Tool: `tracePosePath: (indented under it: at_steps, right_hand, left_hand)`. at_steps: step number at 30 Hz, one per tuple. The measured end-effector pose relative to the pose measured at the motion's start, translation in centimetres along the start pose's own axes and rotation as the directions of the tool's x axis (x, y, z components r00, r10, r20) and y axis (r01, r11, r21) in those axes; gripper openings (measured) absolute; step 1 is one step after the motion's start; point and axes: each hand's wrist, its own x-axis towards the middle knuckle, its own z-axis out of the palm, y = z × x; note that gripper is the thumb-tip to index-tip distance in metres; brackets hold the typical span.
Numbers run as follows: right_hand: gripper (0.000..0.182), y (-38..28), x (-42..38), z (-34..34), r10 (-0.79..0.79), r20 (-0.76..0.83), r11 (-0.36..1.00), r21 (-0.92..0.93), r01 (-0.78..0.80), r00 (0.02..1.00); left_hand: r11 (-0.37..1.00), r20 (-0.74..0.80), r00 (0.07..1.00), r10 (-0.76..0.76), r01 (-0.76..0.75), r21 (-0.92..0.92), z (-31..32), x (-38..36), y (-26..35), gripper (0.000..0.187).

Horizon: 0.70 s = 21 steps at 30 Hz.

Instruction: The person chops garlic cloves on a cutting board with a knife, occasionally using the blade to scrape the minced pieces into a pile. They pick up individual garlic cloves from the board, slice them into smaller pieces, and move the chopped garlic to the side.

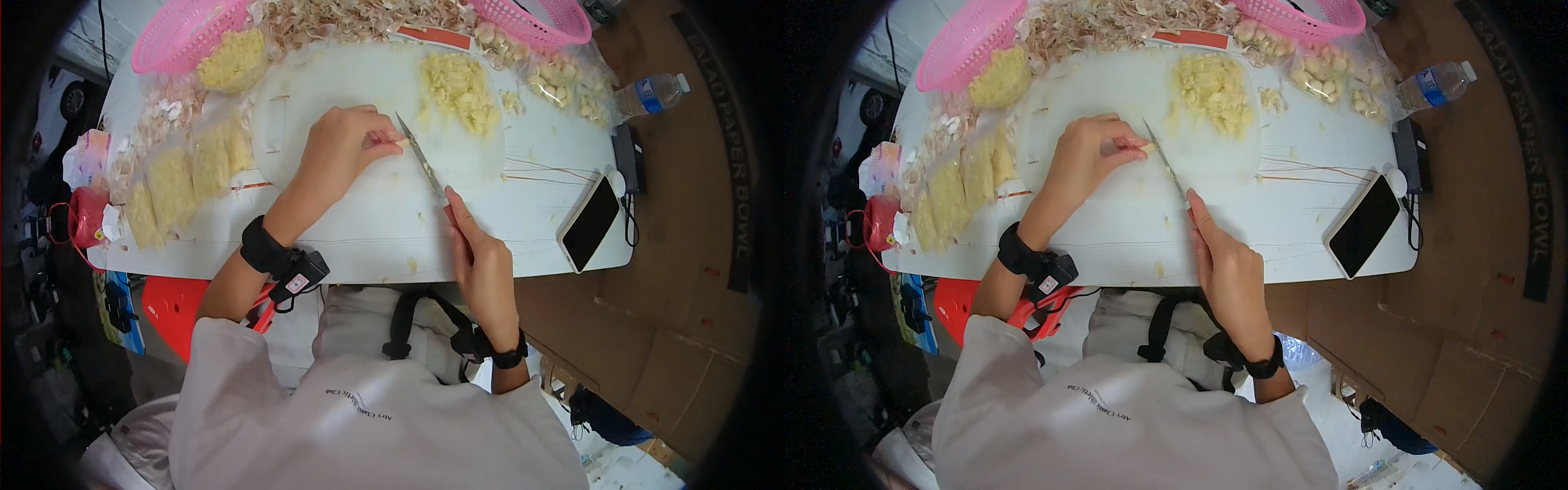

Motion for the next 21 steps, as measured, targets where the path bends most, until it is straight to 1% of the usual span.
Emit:
tracePosePath:
  at_steps: [4,6,7,9,13,15,19,21]
  right_hand:
    - [0.053,0.4,-0.2,0.8,-0.015,-0.036,1.0,-0.016,0.015,0.999]
    - [0.051,0.9,-0.3,1.9,-0.128,-0.255,0.992,-0.038,0.122,0.958]
    - [0.051,1.0,-0.3,2.1,-0.137,-0.246,0.991,-0.036,0.132,0.96]
    - [0.052,1.2,-0.4,2.2,-0.13,-0.301,0.99,0.004,0.138,0.945]
    - [0.052,0.9,-0.5,2.0,-0.164,-0.28,0.986,-0.016,0.167,0.946]
    - [0.052,0.6,-0.7,1.8,-0.115,-0.205,0.991,-0.083,0.1,0.972]
    - [0.052,0.6,-0.4,1.8,-0.147,-0.213,0.986,-0.103,0.128,0.966]
    - [0.051,0.3,-0.4,1.5,-0.089,-0.166,0.995,-0.067,0.079,0.982]
  left_hand:
    - [1.0,-0.018,1.0,0.017,-0.018,-0.024,0.1,0.0,-0.3,0.013]
    - [0.999,-0.034,0.999,0.021,-0.022,-0.041,0.1,0.0,-0.5,0.013]
    - [0.999,-0.028,1.0,0.011,-0.013,-0.047,0.1,-0.1,-0.4,0.014]
    - [0.999,-0.032,0.999,-0.009,0.008,-0.049,0.1,-0.1,-0.3,0.014]
    - [0.999,-0.021,1.0,-0.004,0.004,-0.031,0.0,-0.1,-0.3,0.015]
    - [1.0,-0.023,1.0,-0.003,0.002,-0.03,0.1,-0.2,-0.3,0.016]
    - [0.999,-0.01,1.0,-0.012,0.011,-0.04,0.1,-0.1,-0.4,0.015]
    - [1.0,-0.007,1.0,-0.005,0.005,-0.03,0.2,-0.1,-0.4,0.015]
